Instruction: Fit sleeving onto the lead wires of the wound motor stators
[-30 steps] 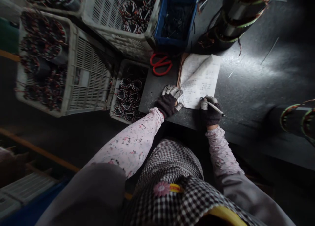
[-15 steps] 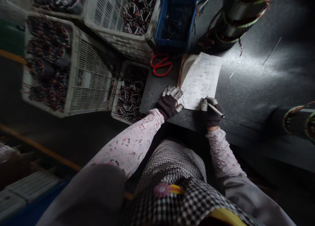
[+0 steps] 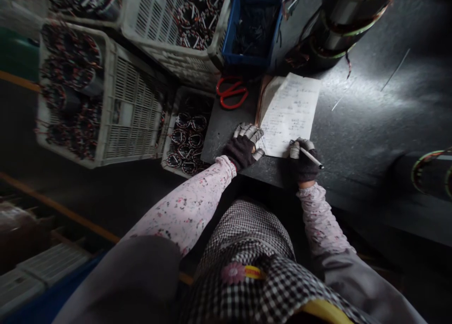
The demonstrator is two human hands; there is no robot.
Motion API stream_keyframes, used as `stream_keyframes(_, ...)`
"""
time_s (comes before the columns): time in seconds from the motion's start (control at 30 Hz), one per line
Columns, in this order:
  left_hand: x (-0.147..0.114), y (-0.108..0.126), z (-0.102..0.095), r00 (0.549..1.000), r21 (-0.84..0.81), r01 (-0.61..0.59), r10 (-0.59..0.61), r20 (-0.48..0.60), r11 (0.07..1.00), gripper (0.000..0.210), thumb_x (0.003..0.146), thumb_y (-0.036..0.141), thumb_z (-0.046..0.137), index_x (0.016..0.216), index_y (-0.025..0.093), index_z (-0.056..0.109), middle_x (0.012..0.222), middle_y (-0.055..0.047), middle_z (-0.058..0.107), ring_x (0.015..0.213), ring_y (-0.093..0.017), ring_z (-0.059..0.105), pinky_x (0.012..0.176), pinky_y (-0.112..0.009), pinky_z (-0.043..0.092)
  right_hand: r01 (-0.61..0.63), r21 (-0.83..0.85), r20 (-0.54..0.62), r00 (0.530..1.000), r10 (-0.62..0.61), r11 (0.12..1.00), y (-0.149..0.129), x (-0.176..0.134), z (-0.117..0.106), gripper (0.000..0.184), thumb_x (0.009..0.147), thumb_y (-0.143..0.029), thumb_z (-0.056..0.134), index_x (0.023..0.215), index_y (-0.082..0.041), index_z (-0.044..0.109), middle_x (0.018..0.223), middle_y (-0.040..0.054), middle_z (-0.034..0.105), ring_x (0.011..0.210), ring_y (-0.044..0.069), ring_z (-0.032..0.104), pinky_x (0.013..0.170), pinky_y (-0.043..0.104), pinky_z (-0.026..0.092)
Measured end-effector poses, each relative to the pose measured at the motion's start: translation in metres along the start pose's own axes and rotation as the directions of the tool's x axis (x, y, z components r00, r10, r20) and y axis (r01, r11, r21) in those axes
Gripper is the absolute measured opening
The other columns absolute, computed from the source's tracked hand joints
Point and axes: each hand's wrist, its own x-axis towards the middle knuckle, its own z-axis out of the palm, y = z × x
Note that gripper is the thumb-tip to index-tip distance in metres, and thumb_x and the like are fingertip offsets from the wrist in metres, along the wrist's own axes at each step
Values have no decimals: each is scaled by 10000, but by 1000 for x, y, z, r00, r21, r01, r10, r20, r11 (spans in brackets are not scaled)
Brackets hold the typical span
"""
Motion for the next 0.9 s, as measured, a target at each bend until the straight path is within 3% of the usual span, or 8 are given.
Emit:
stream_keyframes(0.3, -1, -1, 2, 999, -25, -11, 10, -31, 1000, 770, 1065, 462, 625, 1768, 162, 532, 1883, -136, 413, 1769, -396, 347, 1499, -608, 179, -58, 48, -19, 998, 59, 997, -7, -1, -1, 374, 1057, -437, 576, 1208, -171, 790, 1137, 186, 843, 1051, 326, 816, 1007, 540, 693)
stream_keyframes(0.57, -1, 0, 0, 1000, -15, -9, 9, -16, 1000, 765, 1077, 474, 608, 1776, 176, 519, 1888, -123, 411, 1773, -379, 341, 1501, -600, 182, -1, 68, -31, 1000, 3, 998, -7, -2, -2, 406, 1048, -478, 557, 1182, -174, 789, 1085, 167, 853, 977, 303, 822, 938, 503, 703)
stream_keyframes(0.9, -1, -1, 3, 999, -24, -22, 21, -26, 999, 770, 1082, 487, 612, 1768, 148, 526, 1881, -154, 412, 1772, -398, 342, 1498, -616, 185, -49, 51, -7, 999, 49, 997, -7, -2, -2, 341, 1040, -460, 592, 1179, -215, 784, 1110, 168, 850, 1007, 336, 815, 972, 557, 700)
